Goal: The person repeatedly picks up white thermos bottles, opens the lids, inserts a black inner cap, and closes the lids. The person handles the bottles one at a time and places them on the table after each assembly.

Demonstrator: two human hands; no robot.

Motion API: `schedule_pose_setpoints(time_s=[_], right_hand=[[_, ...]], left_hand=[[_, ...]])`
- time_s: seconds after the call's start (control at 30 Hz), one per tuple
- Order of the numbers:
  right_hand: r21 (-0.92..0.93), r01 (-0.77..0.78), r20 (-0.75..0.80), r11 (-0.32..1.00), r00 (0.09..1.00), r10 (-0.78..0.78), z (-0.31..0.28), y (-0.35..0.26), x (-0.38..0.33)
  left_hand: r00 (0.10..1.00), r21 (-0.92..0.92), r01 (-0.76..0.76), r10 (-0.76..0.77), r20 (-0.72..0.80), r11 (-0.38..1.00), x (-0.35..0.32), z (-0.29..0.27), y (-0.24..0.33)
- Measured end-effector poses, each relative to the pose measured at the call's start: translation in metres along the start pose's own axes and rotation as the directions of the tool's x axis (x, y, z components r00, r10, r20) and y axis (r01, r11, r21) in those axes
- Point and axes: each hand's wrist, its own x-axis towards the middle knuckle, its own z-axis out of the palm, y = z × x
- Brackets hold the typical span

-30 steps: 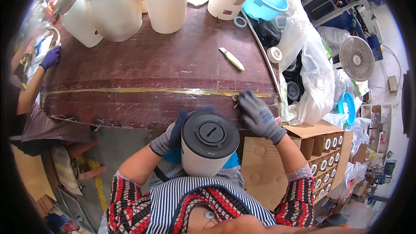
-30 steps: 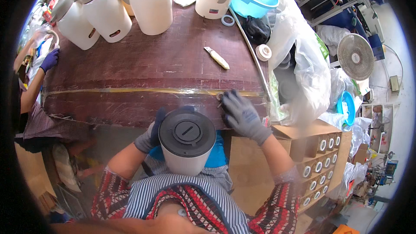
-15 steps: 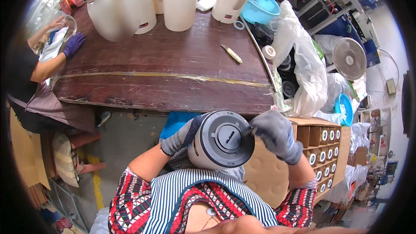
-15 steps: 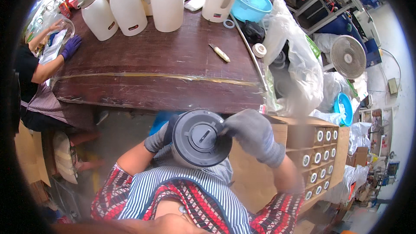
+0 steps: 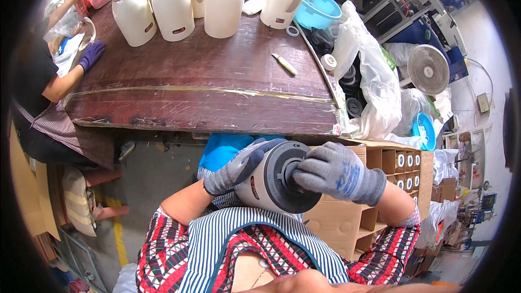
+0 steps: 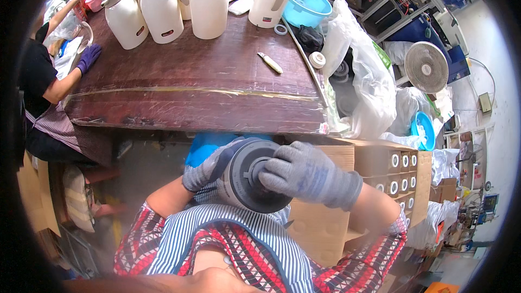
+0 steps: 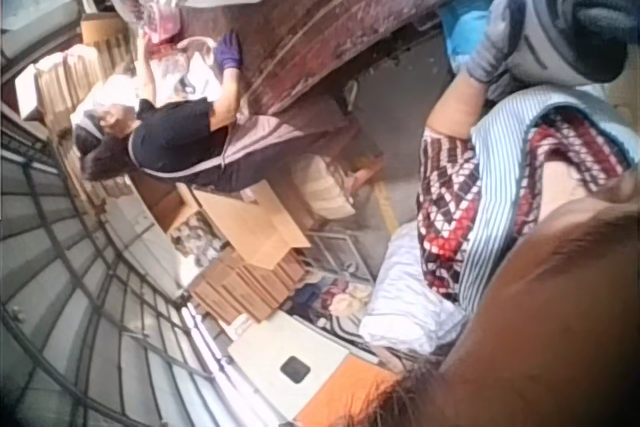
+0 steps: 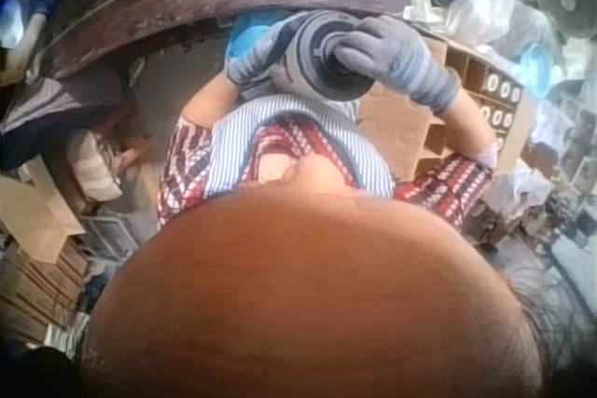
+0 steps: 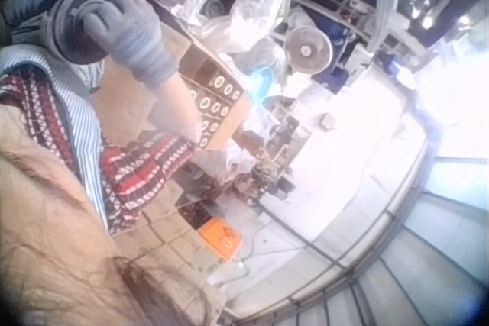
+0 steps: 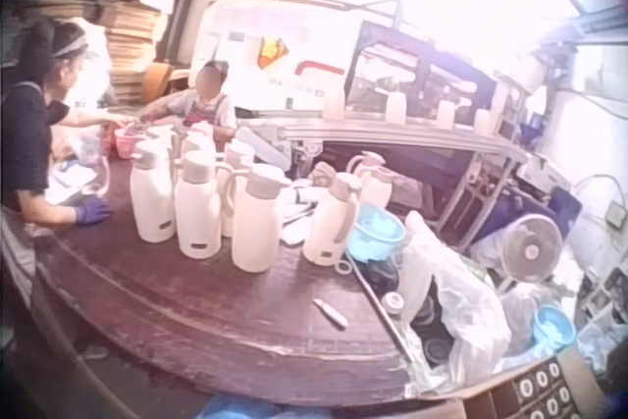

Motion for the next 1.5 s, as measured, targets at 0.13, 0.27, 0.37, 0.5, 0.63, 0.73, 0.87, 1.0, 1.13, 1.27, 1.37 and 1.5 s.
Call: schedule_pose_setpoints(time_s=[0.13,0.27,0.37,0.5,0.63,0.73,0.87,1.0,1.13,1.27,1.37,1.5], right_hand=[[-0.032,-0.128,-0.009,0.991,0.992,0.128,0.004,-0.022,-0.001],[0.099,-0.444,-0.061,0.891,0.891,0.451,0.012,-0.046,0.001],[0.137,-0.550,-0.005,0.824,0.832,0.555,0.012,-0.056,0.005],[0.151,-0.568,0.008,0.809,0.819,0.573,0.011,-0.053,0.006],[0.169,-0.602,-0.033,0.780,0.788,0.615,0.019,-0.055,-0.023],[0.290,-0.589,-0.069,0.755,0.774,0.630,0.053,-0.070,-0.084],[0.235,-0.826,-0.013,0.512,0.524,0.852,0.150,-0.088,-0.211],[0.115,-0.789,-0.013,0.604,0.606,0.795,0.285,-0.102,-0.293],[0.108,-0.776,-0.124,0.621,0.610,0.783,0.297,-0.083,-0.278],[0.149,-0.682,-0.493,0.716,0.577,0.652,0.193,-0.050,-0.192],[0.012,-0.657,-0.653,0.754,0.566,0.503,0.144,-0.028,-0.115],[0.178,-0.578,-0.638,0.796,0.548,0.541,0.147,0.014,-0.046]], left_hand=[[1.000,0.017,0.018,-0.018,-0.003,1.000,-0.001,0.003,-0.009],[0.994,0.355,-0.079,0.103,-0.047,0.931,-0.009,0.011,-0.020],[0.983,0.439,-0.140,0.179,-0.049,0.888,-0.011,0.015,-0.029],[0.994,0.154,-0.109,0.106,0.026,0.982,0.002,-0.008,-0.051],[0.967,0.601,-0.084,0.209,-0.142,0.795,0.013,-0.037,-0.080],[0.996,0.747,0.085,-0.068,-0.053,0.660,0.007,-0.044,-0.090],[0.984,0.415,0.160,-0.111,-0.140,0.896,0.000,-0.055,-0.091],[0.954,0.424,0.293,-0.237,-0.181,0.857,-0.010,-0.037,-0.091],[0.936,0.716,0.277,-0.011,-0.352,0.641,-0.031,-0.007,-0.035],[0.916,0.998,0.061,0.398,-0.058,0.004,-0.043,-0.024,0.105],[0.968,0.792,0.114,0.247,0.048,-0.599,-0.044,-0.068,0.202],[0.983,0.555,0.177,0.168,-0.068,-0.813,-0.036,-0.162,0.261]])
